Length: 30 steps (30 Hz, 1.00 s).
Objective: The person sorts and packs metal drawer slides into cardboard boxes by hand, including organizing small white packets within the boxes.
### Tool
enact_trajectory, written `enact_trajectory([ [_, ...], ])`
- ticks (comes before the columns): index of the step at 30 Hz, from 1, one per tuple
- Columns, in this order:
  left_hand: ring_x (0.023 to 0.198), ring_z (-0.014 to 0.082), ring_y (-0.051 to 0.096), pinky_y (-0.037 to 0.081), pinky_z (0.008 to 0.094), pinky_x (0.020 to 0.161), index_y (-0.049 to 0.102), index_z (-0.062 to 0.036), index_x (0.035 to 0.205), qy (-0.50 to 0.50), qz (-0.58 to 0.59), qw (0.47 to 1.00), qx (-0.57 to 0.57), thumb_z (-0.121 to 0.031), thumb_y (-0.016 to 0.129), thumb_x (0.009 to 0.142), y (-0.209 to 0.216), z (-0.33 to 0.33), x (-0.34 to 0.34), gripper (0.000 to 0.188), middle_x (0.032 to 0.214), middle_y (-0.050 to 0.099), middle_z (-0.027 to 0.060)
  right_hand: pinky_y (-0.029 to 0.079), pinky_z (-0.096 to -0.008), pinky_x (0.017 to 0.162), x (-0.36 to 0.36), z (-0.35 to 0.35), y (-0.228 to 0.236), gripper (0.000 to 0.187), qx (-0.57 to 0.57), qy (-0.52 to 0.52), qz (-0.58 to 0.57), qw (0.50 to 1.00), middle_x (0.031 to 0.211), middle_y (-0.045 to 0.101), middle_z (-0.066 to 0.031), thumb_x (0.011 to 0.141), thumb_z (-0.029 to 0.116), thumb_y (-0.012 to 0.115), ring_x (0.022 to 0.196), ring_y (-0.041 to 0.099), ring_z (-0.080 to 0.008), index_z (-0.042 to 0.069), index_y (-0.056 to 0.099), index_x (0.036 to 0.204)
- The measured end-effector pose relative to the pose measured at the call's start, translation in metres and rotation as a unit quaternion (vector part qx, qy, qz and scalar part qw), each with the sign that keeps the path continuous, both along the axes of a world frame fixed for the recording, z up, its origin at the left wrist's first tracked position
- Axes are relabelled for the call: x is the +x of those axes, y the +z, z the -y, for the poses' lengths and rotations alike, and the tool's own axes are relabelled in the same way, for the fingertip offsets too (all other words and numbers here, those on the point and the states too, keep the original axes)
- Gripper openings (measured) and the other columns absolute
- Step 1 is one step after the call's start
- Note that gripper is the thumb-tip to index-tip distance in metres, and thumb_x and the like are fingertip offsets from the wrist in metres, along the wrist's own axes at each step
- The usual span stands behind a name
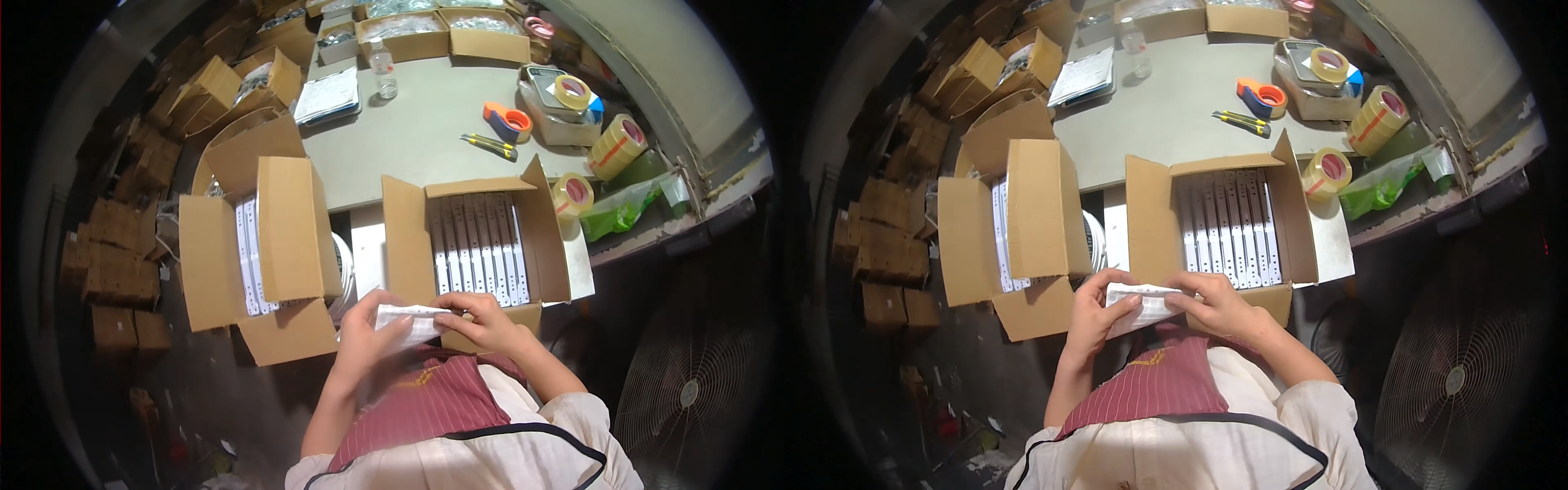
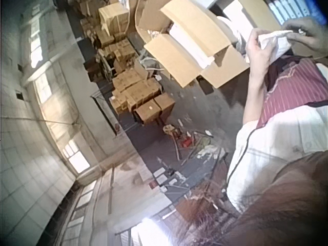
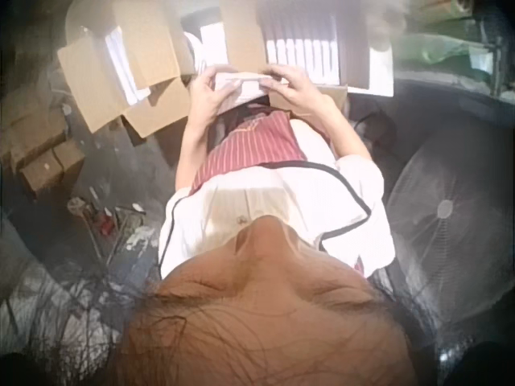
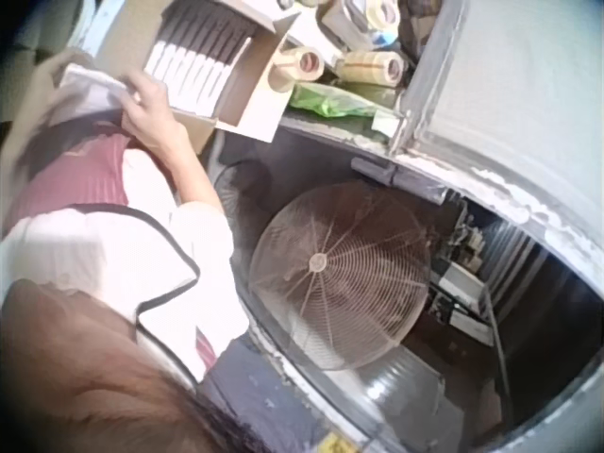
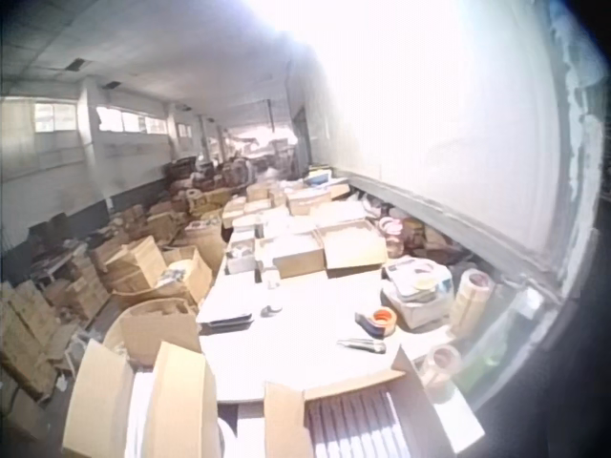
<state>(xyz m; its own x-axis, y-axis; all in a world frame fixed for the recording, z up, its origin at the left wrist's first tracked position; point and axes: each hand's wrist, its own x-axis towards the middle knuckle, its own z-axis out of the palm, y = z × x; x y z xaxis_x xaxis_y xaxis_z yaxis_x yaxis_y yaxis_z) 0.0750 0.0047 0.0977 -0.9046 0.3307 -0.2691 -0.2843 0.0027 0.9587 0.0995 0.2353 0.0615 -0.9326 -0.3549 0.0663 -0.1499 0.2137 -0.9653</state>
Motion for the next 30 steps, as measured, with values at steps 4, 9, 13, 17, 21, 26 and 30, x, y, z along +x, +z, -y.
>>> enact_trajectory([
  [4,0.087,0.0111,0.062,0.050,0.0255,0.078,0.065,0.0019,0.102,-0.022,0.021,0.998,-0.046,-0.006,0.072,0.085,0.002,-0.005,-0.006,0.019,0.096,0.068,0.0066,0.048,-0.0241,0.070,-0.003,-0.004,-0.013,0.022,-0.101,0.032,0.115,0.988,0.087,0.066,-0.0032,0.099,0.016,0.059,0.080,0.059,-0.0079,-0.002,0.065,0.111],
  [9,0.080,0.0101,0.064,0.052,0.0248,0.070,0.066,0.0017,0.091,0.043,-0.010,0.997,-0.056,-0.007,0.075,0.084,-0.020,-0.001,-0.007,0.015,0.090,0.070,0.0090,0.047,-0.0277,0.077,-0.018,0.005,-0.032,0.026,-0.109,0.033,0.170,0.979,0.093,0.064,-0.0038,0.099,0.021,0.060,0.086,0.058,-0.0129,-0.001,0.063,0.113],
  [13,0.076,0.0124,0.064,0.052,0.0292,0.071,0.066,0.0015,0.089,0.048,-0.070,0.983,-0.161,-0.011,0.077,0.082,-0.022,0.001,-0.014,0.018,0.082,0.071,0.0111,0.048,-0.0388,0.084,-0.032,0.021,-0.014,0.021,0.078,-0.048,-0.170,0.981,0.102,0.063,-0.0141,0.094,0.016,0.063,0.095,0.060,-0.0302,0.001,0.059,0.107],
  [17,0.074,0.0168,0.066,0.051,0.0325,0.070,0.067,0.0003,0.088,0.008,-0.119,0.966,-0.231,-0.017,0.077,0.080,-0.018,0.007,-0.022,0.021,0.078,0.069,0.0132,0.046,-0.0426,0.085,-0.042,0.029,0.001,0.015,0.121,-0.012,-0.191,0.974,0.097,0.060,-0.0154,0.090,0.011,0.066,0.095,0.058,-0.0337,0.003,0.058,0.100],
  [21,0.074,0.0171,0.066,0.051,0.0328,0.070,0.067,0.0008,0.088,-0.011,-0.118,0.966,-0.231,-0.016,0.077,0.079,-0.024,0.017,-0.035,0.022,0.080,0.070,0.0136,0.046,-0.0424,0.083,-0.047,0.037,-0.001,0.016,0.152,0.000,-0.200,0.968,0.094,0.059,-0.0147,0.086,0.008,0.067,0.092,0.057,-0.0337,0.003,0.059,0.099],
  [26,0.072,0.0092,0.064,0.051,0.0242,0.064,0.067,0.0011,0.087,-0.007,-0.098,0.981,-0.169,-0.008,0.079,0.079,-0.046,0.025,-0.055,0.017,0.080,0.070,0.0072,0.048,-0.0420,0.078,-0.052,0.047,-0.015,0.018,0.180,-0.053,-0.243,0.952,0.094,0.061,-0.0133,0.081,0.002,0.069,0.089,0.059,-0.0321,0.004,0.062,0.097],
  [30,0.076,0.0108,0.065,0.053,0.0258,0.067,0.066,0.0032,0.095,-0.017,-0.047,0.989,-0.141,-0.013,0.078,0.083,-0.073,0.038,-0.078,0.023,0.084,0.070,0.0079,0.054,-0.0372,0.074,-0.082,0.025,-0.040,0.019,0.110,-0.146,-0.252,0.950,0.087,0.068,-0.0114,0.073,0.003,0.072,0.082,0.067,-0.0289,0.004,0.067,0.092],
])
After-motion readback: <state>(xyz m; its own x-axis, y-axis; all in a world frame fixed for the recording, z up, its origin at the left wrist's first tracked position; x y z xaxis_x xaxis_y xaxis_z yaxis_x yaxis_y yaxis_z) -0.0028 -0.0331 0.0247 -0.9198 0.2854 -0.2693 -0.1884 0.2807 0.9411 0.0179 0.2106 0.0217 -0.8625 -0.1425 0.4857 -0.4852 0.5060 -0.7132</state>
